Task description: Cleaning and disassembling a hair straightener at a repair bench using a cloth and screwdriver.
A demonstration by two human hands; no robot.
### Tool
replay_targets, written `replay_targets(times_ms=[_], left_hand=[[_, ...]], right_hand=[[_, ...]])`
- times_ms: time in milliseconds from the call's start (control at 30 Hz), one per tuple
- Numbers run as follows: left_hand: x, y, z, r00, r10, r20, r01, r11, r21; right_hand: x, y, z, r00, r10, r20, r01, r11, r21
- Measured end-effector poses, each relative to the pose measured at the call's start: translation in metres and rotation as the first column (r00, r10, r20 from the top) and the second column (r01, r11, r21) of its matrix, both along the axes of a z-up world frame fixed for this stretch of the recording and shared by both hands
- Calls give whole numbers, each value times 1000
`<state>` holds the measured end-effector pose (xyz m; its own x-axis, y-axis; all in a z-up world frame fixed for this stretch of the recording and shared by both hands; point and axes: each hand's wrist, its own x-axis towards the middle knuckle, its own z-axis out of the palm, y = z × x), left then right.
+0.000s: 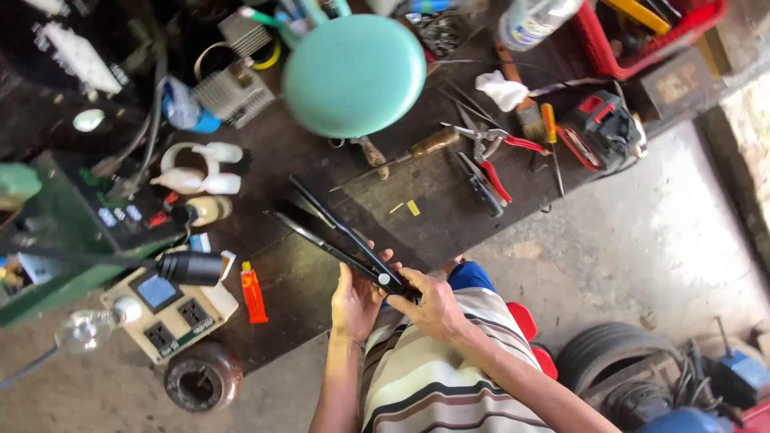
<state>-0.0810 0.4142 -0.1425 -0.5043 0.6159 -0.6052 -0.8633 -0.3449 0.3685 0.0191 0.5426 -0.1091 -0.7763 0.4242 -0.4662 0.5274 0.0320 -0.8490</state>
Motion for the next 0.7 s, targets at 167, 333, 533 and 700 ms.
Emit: replay_targets(times_ms=[167,333,533,700], left_hand=[[2,-7,-21,999,39,-11,-38,997,71],[6,0,-16,972,132,-192,-140,990,-28],[10,1,-5,938,205,-279,-238,967,-87],[-1,6,36,940,167,-297,-215,967,-135]], right_hand=[[-4,11,-2,995,63,-75,-62,998,8],[1,23,-11,991,120,-63,-127,985,-120],[1,33,12,998,-46,-35,17,811,-585],[-3,27,23,988,-156,3,107,664,-740]])
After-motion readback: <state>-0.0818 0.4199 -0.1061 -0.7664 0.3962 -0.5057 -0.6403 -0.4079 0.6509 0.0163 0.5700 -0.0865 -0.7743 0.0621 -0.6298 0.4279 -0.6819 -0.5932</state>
